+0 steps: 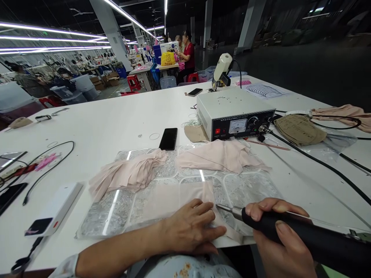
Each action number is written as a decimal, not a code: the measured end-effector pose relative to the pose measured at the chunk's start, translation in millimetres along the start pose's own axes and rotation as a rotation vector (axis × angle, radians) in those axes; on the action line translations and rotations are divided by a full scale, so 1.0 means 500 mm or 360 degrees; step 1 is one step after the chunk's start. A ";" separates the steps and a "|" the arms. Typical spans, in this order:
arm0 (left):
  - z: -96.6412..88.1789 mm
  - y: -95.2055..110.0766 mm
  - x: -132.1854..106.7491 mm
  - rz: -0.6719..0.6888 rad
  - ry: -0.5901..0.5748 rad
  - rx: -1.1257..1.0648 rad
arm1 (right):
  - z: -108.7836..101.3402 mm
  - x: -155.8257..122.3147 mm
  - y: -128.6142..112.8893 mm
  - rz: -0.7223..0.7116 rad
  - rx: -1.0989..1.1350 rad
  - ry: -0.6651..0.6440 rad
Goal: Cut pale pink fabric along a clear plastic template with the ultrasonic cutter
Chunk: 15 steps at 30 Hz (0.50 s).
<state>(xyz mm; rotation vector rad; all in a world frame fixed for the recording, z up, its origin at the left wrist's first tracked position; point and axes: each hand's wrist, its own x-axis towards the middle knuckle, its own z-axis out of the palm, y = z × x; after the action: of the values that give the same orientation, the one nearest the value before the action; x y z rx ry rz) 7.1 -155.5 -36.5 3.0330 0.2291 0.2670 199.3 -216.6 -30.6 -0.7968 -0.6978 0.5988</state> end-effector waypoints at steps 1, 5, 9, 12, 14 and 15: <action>0.002 -0.001 0.000 0.0003 -0.0002 -0.0005 | 0.004 0.001 0.002 0.0000 0.0015 0.0005; 0.010 -0.006 -0.005 0.0010 0.0042 -0.0057 | 0.018 0.008 0.016 -0.0035 0.0047 -0.0053; 0.010 -0.012 -0.009 0.0003 0.0088 -0.0107 | 0.021 0.012 0.032 -0.0053 0.0035 -0.0054; 0.004 -0.016 -0.008 0.0027 0.0043 -0.0103 | 0.020 0.014 0.036 -0.0064 0.0040 -0.0046; -0.001 -0.018 -0.005 0.0047 0.0003 -0.0112 | 0.019 0.016 0.036 -0.0061 0.0051 -0.0048; -0.002 -0.019 -0.004 0.0053 -0.0011 -0.0117 | 0.019 0.017 0.036 -0.0059 0.0058 -0.0049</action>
<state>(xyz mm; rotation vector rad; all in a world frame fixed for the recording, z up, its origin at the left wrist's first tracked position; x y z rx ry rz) 3.6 -146.6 -36.5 2.9668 0.1647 0.2611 193.3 -196.3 -37.5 -0.7407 -0.7265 0.5899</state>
